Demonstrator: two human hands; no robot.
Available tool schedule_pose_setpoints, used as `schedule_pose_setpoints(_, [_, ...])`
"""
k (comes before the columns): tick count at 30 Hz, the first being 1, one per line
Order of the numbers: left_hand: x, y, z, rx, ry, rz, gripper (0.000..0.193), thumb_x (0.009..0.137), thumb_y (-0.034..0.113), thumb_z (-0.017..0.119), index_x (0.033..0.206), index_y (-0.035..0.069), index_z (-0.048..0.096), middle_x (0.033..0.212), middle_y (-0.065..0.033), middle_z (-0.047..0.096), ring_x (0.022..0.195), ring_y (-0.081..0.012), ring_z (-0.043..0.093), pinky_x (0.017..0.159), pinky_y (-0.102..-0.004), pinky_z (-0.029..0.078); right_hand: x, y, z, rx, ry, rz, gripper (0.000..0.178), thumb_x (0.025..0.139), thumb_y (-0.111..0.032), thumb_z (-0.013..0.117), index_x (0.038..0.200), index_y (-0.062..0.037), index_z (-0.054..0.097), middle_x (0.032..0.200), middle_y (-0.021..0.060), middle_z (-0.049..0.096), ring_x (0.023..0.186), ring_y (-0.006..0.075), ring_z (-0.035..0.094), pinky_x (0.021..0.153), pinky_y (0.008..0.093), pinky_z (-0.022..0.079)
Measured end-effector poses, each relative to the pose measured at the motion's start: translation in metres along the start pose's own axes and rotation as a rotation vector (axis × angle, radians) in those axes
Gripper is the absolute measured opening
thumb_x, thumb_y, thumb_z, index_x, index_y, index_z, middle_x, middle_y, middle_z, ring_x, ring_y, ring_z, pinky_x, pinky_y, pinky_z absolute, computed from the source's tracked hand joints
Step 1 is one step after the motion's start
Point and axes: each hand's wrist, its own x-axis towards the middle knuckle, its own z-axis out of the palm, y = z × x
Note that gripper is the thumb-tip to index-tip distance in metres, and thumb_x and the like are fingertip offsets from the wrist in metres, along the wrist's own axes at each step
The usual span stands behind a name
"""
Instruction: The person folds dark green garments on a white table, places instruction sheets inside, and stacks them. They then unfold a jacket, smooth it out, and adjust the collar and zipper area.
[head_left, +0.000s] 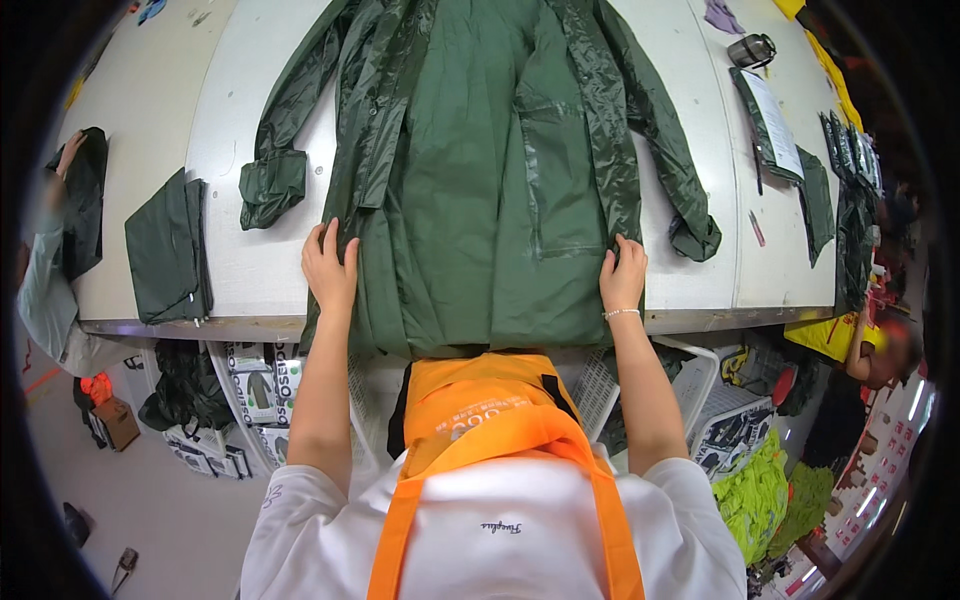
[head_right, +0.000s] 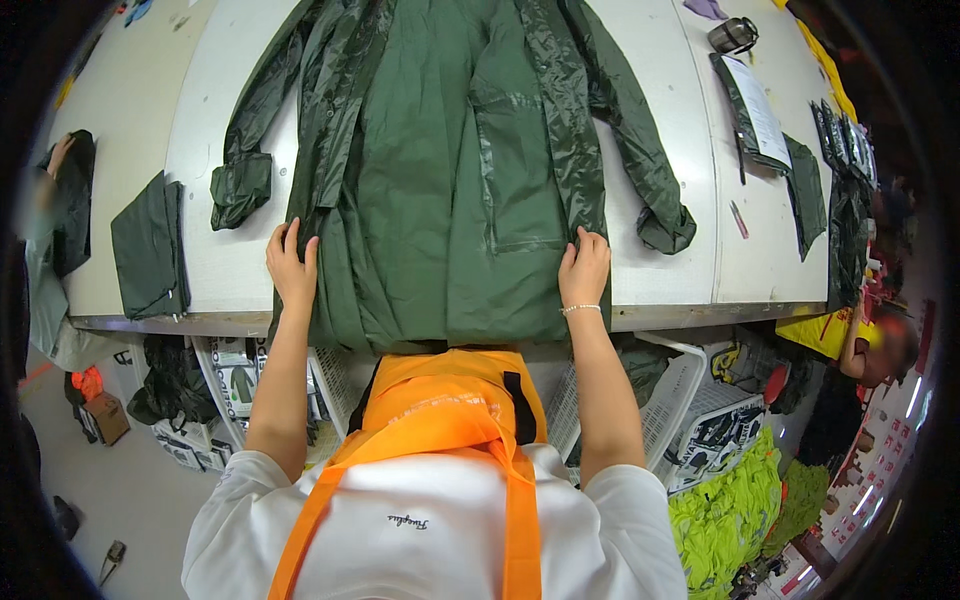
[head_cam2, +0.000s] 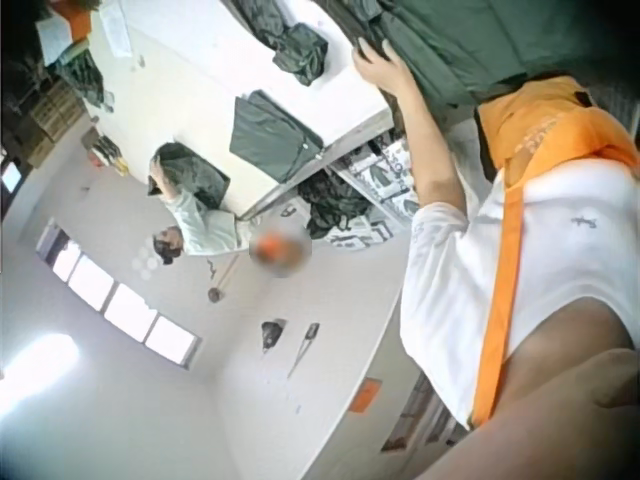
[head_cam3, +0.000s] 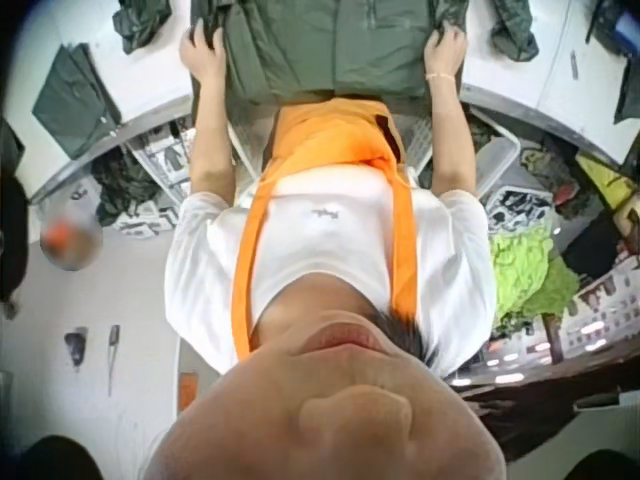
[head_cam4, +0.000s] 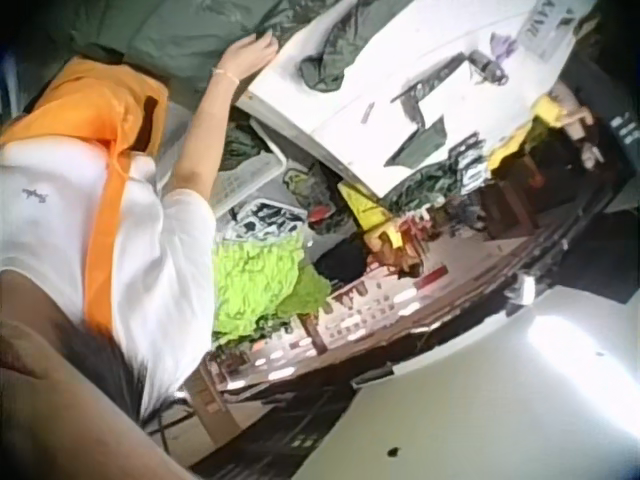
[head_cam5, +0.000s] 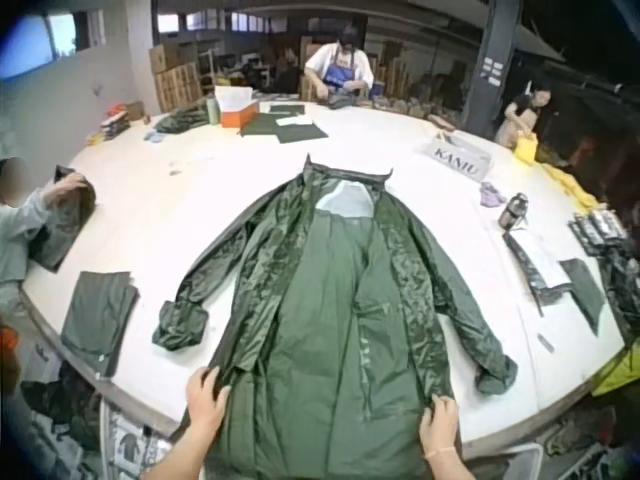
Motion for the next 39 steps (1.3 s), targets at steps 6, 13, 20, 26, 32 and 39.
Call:
schedule_pose_setpoints(6, [0.018,-0.037,0.001,-0.307,0.073,-0.123,0.021,0.086,0.02,0.06,0.092,0.0,0.065,0.102,-0.0139,0.058,0.098,-0.0295,0.054,0.085,-0.035,0.042,0.04,0.074,-0.016,0.144,0.053,0.297,0.027,0.077,-0.012,0.052,0.096,0.0042,0.063,0.087,0.0264,0.063,0.085,0.0405,0.061,0.076,0.0428,0.048])
schedule_pose_setpoints(13, [0.074,0.053,-0.16,-0.609,0.421,-0.245,0.029,0.092,0.017,0.055,0.079,-0.007,0.064,0.058,0.0044,0.049,0.056,-0.0032,0.038,0.049,-0.0226,0.032,0.094,0.025,-0.168,0.566,0.184,0.209,0.027,0.092,-0.02,0.057,0.087,0.005,0.064,0.065,-0.0042,0.054,0.059,0.0035,0.043,0.054,0.0205,0.036])
schedule_pose_setpoints(20, [-0.024,0.201,-0.095,-0.492,0.074,0.158,0.02,0.079,0.012,0.064,0.098,0.007,0.068,0.066,-0.0114,0.06,0.057,-0.0286,0.059,0.052,-0.0367,0.046,-0.001,-0.098,-0.087,0.148,-0.62,-0.18,0.017,0.085,-0.013,0.058,0.096,-0.0004,0.059,0.084,0.0192,0.063,0.079,0.039,0.06,0.07,0.0462,0.047])
schedule_pose_setpoints(26, [-0.071,0.205,-0.07,-0.309,0.008,0.174,0.024,0.077,0.01,0.065,0.102,0.008,0.067,0.062,-0.0089,0.055,0.054,-0.0264,0.056,0.049,-0.0344,0.044,-0.025,-0.145,-0.083,0.839,-0.101,-0.214,0.015,0.083,-0.004,0.06,0.097,0.0,0.056,0.09,0.0123,0.055,0.076,0.0243,0.057,0.066,0.0309,0.047])
schedule_pose_setpoints(32, [-0.091,0.212,-0.061,-0.246,-0.085,0.212,0.027,0.078,0.013,0.065,0.104,0.009,0.065,0.068,-0.0065,0.055,0.057,-0.0246,0.057,0.052,-0.0347,0.045,0.002,-0.137,-0.031,0.984,-0.786,0.233,0.023,0.082,-0.019,0.069,0.09,0.0021,0.063,0.071,0.0008,0.061,0.059,0.0069,0.053,0.054,0.0207,0.043])
schedule_pose_setpoints(39, [-0.095,0.228,-0.091,-0.684,-0.838,-0.175,0.027,0.086,0.027,0.059,0.104,0.006,0.064,0.092,-0.0086,0.063,0.077,-0.0175,0.06,0.063,-0.0299,0.047,-0.006,-0.137,-0.029,1.228,-0.62,0.321,0.017,0.079,-0.009,0.069,0.083,-0.0003,0.054,0.065,0.0021,0.06,0.055,0.007,0.054,0.049,0.0224,0.044])
